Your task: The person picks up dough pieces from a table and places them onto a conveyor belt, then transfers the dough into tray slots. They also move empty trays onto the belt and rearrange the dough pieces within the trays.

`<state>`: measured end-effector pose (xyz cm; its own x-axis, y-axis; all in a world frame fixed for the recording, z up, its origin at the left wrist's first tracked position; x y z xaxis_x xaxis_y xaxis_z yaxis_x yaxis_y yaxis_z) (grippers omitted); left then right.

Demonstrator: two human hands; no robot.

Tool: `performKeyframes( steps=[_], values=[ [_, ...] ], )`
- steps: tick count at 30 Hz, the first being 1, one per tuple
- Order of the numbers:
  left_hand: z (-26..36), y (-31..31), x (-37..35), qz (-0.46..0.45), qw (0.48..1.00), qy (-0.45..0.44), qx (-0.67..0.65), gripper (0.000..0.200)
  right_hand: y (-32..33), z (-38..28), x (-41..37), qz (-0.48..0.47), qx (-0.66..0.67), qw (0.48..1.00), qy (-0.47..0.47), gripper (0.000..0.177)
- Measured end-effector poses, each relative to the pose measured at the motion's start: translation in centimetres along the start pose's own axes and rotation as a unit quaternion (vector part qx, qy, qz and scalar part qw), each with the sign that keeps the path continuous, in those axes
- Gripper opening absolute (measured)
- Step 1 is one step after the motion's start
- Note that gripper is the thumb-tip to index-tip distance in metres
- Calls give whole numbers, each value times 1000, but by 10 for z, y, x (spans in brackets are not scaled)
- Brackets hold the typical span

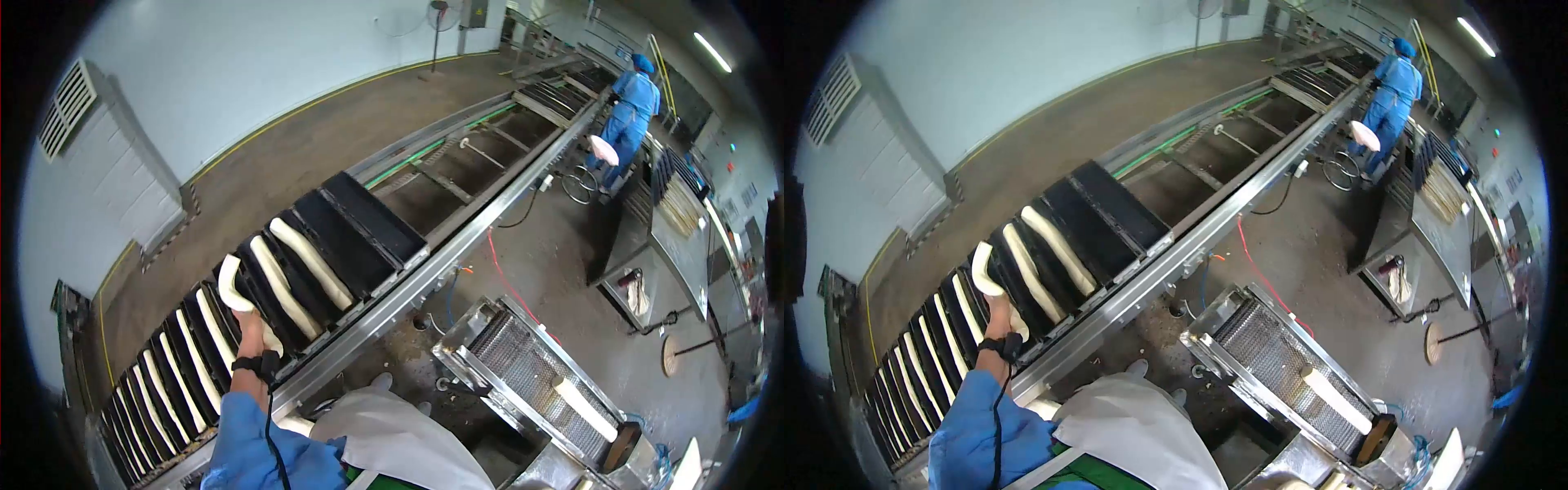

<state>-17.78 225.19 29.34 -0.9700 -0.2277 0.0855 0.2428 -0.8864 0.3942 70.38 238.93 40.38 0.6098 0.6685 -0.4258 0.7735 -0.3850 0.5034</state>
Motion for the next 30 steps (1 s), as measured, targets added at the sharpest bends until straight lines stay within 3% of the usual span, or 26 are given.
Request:
performKeyframes(
  steps=[1, 2, 4, 6, 7, 8, 9, 10, 12, 13, 14, 16, 19, 20, 22, 24, 26, 27, 28, 30],
  values=[
    [28, 13, -15, -39, 989, 135, -39, 73, -14, -15, 0, -21, 23, 999, 7, 83],
    [38, 24, -25, -62, 995, 77, 33, 65, -32, -31, -1, -44, 48, 998, 18, 84],
    [24, 36, -14, -138, 987, 78, 26, 55, -70, -68, 0, -115, 101, 987, 50, 87],
    [16, 49, -18, -111, 988, 94, 54, 56, -123, -120, -13, -209, 144, 962, 95, 90],
    [16, 54, -21, -88, 987, 106, 83, 56, -163, -211, -85, -297, 107, 928, 199, 79],
    [26, 51, -28, -79, 988, 97, 94, 57, -191, -226, -70, -380, 118, 868, 297, 79],
    [21, 53, -30, -60, 985, 71, 146, 57, -222, -261, -93, -380, 50, 832, 401, 82],
    [16, 55, -32, -41, 978, 46, 197, 56, -246, -293, -129, -375, 5, 822, 429, 77],
    [34, 53, -49, -18, 963, 42, 267, 59, -301, -350, -202, -473, 2, 743, 474, 63],
    [52, 53, -61, -5, 970, -37, 240, 58, -334, -358, -221, -524, 19, 691, 497, 54],
    [64, 46, -70, 9, 970, -116, 211, 57, -367, -361, -245, -545, 6, 667, 508, 49],
    [55, 13, -71, -97, 989, -52, -101, 59, -443, -357, -282, -539, 4, 583, 608, 50],
    [108, -22, -104, -206, 963, 15, -174, 59, -545, -313, -305, -484, -104, 588, 640, 46],
    [113, -35, -111, -236, 949, 25, -209, 60, -572, -297, -304, -495, -132, 606, 608, 45],
    [130, -62, -131, -257, 955, 18, -146, 64, -628, -246, -268, -435, -111, 580, 680, 44],
    [126, -83, -133, -307, 949, -28, -58, 76, -621, -231, -250, -373, -212, 579, 694, 42],
    [105, -105, -132, -292, 946, -134, 38, 74, -621, -219, -212, -407, -158, 532, 725, 40],
    [121, -106, -134, -307, 946, -86, 58, 76, -609, -225, -201, -427, -144, 526, 721, 42],
    [106, -119, -132, -270, 952, -131, 56, 81, -594, -233, -191, -447, -131, 520, 716, 44],
    [88, -142, -120, -215, 966, -143, 29, 86, -583, -227, -140, -391, -136, 579, 702, 42]
  ],
)
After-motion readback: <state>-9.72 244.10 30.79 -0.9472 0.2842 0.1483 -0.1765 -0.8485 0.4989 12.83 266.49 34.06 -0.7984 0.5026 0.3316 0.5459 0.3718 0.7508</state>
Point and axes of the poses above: each hand's wrist, its own x-axis towards the middle knuckle, its own y-axis out of the back of the hand, z = x × y, the point moved 1 cm from there along x, towards the middle knuckle, and after that the axes turned 9 degrees about z, right-handed, at the moved point
